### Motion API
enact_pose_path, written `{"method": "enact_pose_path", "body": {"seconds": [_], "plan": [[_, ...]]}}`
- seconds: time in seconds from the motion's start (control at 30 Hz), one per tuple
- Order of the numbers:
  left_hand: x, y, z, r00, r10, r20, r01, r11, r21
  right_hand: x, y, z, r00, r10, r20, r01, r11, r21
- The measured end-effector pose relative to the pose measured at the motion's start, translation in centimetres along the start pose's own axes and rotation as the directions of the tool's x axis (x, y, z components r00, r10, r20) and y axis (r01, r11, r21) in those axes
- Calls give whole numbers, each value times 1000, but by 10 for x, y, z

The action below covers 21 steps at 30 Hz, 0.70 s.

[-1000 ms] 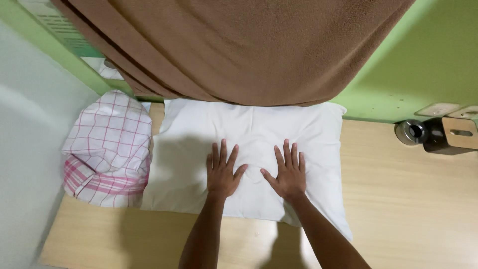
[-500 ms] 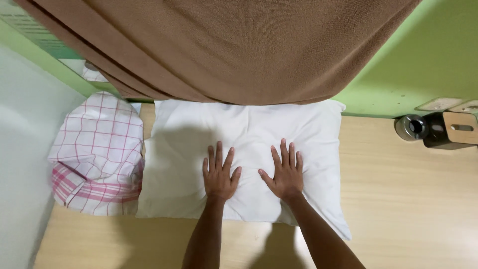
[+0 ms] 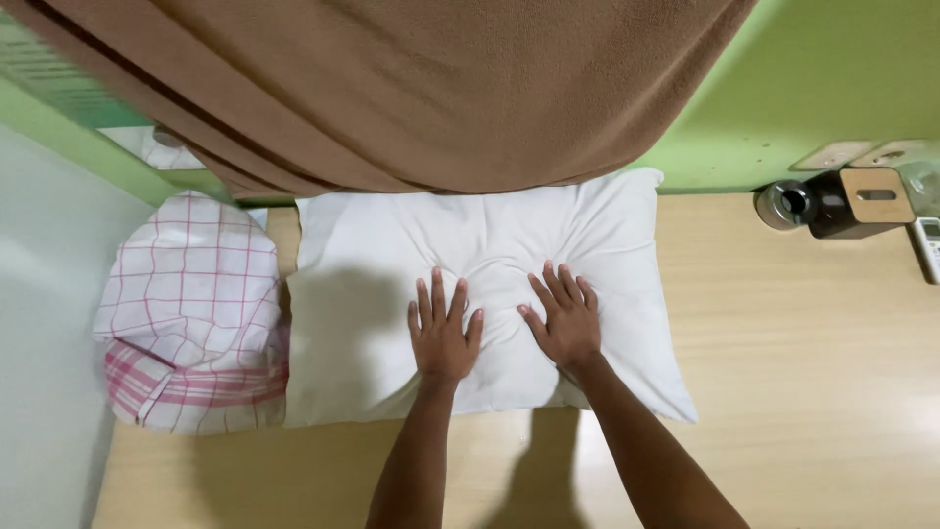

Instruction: The person picks up a white pillow from a desk, carries it to the bed, and places it against the headboard. They then smooth the pillow and the bedsheet with their hands. The person repeats this process with a second pillow, arranging it next to the first one.

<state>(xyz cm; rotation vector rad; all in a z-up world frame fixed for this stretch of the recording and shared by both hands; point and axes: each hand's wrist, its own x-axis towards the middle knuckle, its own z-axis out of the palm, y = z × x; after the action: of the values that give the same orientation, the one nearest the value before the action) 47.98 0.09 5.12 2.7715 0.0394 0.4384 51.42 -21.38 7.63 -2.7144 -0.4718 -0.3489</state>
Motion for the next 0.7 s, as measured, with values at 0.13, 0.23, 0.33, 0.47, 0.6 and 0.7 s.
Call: {"method": "enact_pose_path", "body": {"seconds": [0.13, 0.23, 0.33, 0.47, 0.6, 0.7], "plan": [[-14, 5, -16, 1000, 22, 5, -22, 1000, -22, -17, -5, -2, 1000, 12, 5, -12, 1000, 22], [-31, 11, -22, 999, 17, 36, -15, 998, -63, -35, -11, -12, 994, 78, 73, -79, 997, 15], [-56, 17, -32, 996, 2, 94, 5, 998, -70, -62, -20, -26, 991, 97, 96, -101, 994, 39], [-91, 22, -43, 993, 5, 119, 6, 995, -96, -98, -29, -36, 989, 114, 96, -121, 990, 67], [-121, 26, -54, 992, 31, 120, -19, 995, -102, -133, -39, -44, 990, 117, 80, -123, 989, 76], [-134, 32, -69, 990, 46, 131, -32, 994, -104, -152, -45, -50, 986, 126, 105, -136, 987, 89]]}}
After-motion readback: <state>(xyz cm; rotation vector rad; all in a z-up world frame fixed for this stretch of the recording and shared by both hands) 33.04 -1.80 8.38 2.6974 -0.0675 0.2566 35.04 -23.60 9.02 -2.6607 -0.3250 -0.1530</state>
